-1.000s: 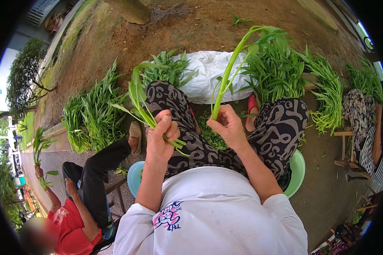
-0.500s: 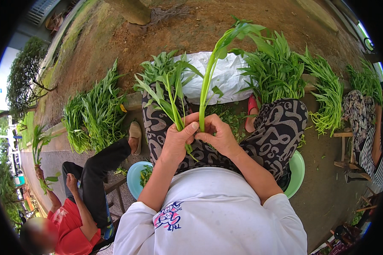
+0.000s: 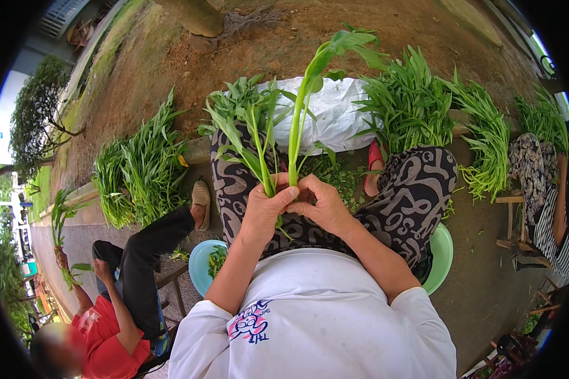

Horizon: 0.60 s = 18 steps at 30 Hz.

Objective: The person is sorting water spinach by plucking leaves and small stems from the stalks by hand. The person works through the bunch one stalk at a time while seated outdoors.

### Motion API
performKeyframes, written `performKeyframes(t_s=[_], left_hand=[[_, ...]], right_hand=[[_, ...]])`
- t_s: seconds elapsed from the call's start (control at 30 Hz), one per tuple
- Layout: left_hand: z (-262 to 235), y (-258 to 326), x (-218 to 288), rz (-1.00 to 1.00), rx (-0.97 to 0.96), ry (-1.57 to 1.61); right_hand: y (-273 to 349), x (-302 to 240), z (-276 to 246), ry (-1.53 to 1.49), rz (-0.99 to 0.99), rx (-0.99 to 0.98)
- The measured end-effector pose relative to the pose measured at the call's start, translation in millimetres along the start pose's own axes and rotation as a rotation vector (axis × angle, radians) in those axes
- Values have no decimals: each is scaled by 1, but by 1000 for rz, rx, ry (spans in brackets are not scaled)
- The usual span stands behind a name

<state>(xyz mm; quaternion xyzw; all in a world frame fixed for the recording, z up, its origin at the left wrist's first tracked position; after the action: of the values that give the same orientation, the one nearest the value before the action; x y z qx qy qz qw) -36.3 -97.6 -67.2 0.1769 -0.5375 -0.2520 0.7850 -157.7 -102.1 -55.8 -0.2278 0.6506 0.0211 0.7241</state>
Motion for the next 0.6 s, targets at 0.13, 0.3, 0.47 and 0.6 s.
performKeyframes(t_s=[0.13,0.3,0.47,0.6], left_hand=[[-8,1,6,38,25,-23],[-13,3,17,52,-14,-11],[-14,14,29,71,-63,90],[-23,25,42,76,-76,82]], right_hand=[[3,15,-5,-56,63,29],[5,29,-12,-183,145,92],[2,22,-21,-193,215,159],[1,23,-51,-136,156,348]])
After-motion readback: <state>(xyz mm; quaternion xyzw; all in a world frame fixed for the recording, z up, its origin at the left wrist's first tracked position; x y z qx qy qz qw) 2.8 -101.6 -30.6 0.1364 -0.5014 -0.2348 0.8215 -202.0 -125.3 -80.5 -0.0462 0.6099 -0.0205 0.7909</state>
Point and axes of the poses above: each hand's wrist, its own y-axis away from the middle knuckle, its own z-axis out of the palm, x = y × z, the point moved 7 cm from there along -y, towards the middle knuckle, and after that the axes turned 11 degrees about -z, right-handed, at the moved point
